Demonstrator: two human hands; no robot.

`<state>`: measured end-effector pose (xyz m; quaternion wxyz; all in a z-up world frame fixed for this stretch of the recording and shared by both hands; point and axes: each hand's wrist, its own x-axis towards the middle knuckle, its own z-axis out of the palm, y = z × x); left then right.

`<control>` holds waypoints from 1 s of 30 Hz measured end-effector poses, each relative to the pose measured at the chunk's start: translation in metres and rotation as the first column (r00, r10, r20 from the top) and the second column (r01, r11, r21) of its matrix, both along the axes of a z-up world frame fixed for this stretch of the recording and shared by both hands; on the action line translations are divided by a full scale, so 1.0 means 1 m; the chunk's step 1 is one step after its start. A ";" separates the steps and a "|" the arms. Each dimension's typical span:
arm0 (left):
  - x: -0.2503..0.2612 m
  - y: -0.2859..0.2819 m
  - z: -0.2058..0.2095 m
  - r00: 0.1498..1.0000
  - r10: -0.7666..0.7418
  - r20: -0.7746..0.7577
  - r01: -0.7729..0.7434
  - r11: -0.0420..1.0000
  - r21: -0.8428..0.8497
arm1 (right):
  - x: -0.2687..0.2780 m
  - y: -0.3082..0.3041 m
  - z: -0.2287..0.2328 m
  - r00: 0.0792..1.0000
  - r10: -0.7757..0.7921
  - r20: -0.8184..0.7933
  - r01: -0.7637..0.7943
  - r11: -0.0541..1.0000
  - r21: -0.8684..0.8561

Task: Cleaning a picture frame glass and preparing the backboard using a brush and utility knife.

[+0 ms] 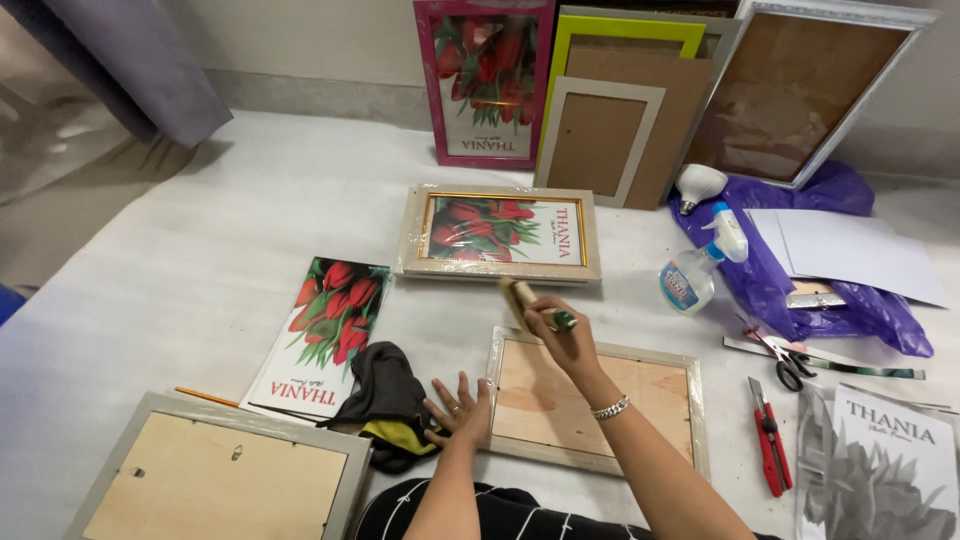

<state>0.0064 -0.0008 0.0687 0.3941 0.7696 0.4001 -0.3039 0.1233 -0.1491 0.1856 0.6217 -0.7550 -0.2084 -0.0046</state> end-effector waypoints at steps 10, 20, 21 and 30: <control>-0.001 0.000 -0.003 1.000 -0.025 -0.003 0.025 0.999 0.045 | 0.001 -0.068 -0.014 0.977 0.203 -0.059 -0.210 0.894 -0.397; 0.000 -0.003 -0.005 0.999 0.012 0.037 -0.015 0.997 0.078 | -0.001 -0.246 -0.005 0.989 -0.140 -0.041 0.066 0.678 -0.732; 0.000 -0.002 -0.004 1.000 0.009 0.028 -0.011 0.997 0.082 | 0.001 -0.259 -0.005 0.970 -0.243 -0.013 0.124 0.538 -0.834; 0.002 -0.002 -0.012 0.999 0.028 0.029 -0.029 0.998 0.061 | -0.008 -0.088 0.012 0.999 0.038 -0.006 -0.035 0.853 -0.521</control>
